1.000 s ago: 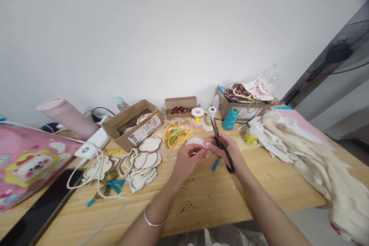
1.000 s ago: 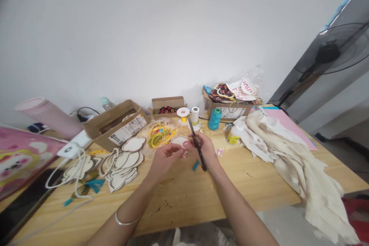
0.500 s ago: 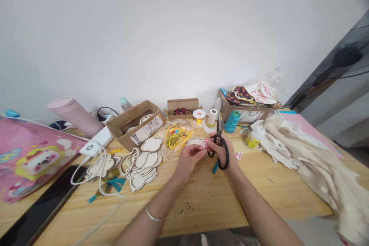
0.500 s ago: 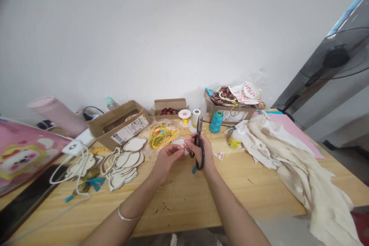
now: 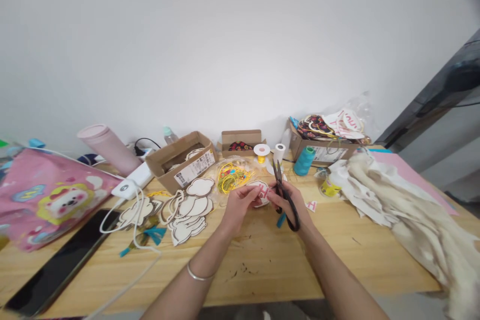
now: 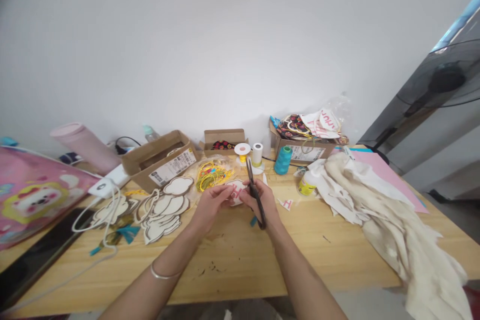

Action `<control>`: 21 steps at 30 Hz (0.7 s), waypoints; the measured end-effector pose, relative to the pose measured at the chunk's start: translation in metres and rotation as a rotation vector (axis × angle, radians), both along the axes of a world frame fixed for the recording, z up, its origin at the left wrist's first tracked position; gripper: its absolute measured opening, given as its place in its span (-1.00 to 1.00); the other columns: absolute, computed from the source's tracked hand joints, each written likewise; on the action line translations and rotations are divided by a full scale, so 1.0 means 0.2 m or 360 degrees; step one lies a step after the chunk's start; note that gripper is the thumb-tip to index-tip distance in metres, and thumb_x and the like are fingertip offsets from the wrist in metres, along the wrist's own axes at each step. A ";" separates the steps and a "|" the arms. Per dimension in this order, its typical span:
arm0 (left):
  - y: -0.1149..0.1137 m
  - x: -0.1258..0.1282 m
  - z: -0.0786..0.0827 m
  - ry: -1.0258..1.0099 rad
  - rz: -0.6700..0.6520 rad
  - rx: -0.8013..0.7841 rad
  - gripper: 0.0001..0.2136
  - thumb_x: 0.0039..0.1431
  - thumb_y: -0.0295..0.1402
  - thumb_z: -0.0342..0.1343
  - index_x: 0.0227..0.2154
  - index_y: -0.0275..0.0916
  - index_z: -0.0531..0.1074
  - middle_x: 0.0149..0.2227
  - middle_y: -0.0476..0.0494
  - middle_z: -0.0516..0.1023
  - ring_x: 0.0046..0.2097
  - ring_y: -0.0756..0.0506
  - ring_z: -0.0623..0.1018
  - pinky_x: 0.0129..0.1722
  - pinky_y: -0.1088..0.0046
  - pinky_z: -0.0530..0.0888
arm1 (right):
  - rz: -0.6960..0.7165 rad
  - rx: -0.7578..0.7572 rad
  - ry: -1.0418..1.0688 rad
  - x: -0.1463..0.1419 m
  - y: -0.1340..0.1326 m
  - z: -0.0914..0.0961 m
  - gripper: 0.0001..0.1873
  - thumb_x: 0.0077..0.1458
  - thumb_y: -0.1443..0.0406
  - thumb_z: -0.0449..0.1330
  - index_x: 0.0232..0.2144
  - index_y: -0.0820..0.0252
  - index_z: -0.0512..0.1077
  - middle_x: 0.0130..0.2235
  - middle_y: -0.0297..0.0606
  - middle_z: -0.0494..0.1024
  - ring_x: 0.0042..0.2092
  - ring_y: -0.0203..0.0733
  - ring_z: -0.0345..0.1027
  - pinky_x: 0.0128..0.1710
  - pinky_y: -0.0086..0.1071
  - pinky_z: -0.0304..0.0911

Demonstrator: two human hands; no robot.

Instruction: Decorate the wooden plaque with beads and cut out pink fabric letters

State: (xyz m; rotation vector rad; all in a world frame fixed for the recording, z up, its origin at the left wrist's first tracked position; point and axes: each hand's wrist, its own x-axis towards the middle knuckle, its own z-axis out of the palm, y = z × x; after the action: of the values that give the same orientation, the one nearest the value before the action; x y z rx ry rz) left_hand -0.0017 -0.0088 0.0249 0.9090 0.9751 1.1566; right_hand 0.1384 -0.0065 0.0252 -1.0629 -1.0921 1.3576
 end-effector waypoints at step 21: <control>-0.02 -0.01 0.04 0.0120 -0.0282 0.0136 -0.85 -0.12 -0.32 0.21 -0.52 -0.32 0.46 -0.56 -0.05 0.49 -0.49 0.02 0.44 -0.41 0.50 0.37 | -0.0118 0.0097 -0.0005 -0.03 -0.01 0.02 -0.58 -0.45 0.25 0.40 -0.45 0.18 0.35 -0.54 -0.43 0.40 -0.50 -0.33 0.28 -0.51 -0.45 0.25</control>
State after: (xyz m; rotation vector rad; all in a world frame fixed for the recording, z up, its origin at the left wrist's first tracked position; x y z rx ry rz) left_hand -0.0047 -0.0128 0.0320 1.0924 0.8916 1.0257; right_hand 0.1323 -0.0095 0.0293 -1.0511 -1.0795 1.2567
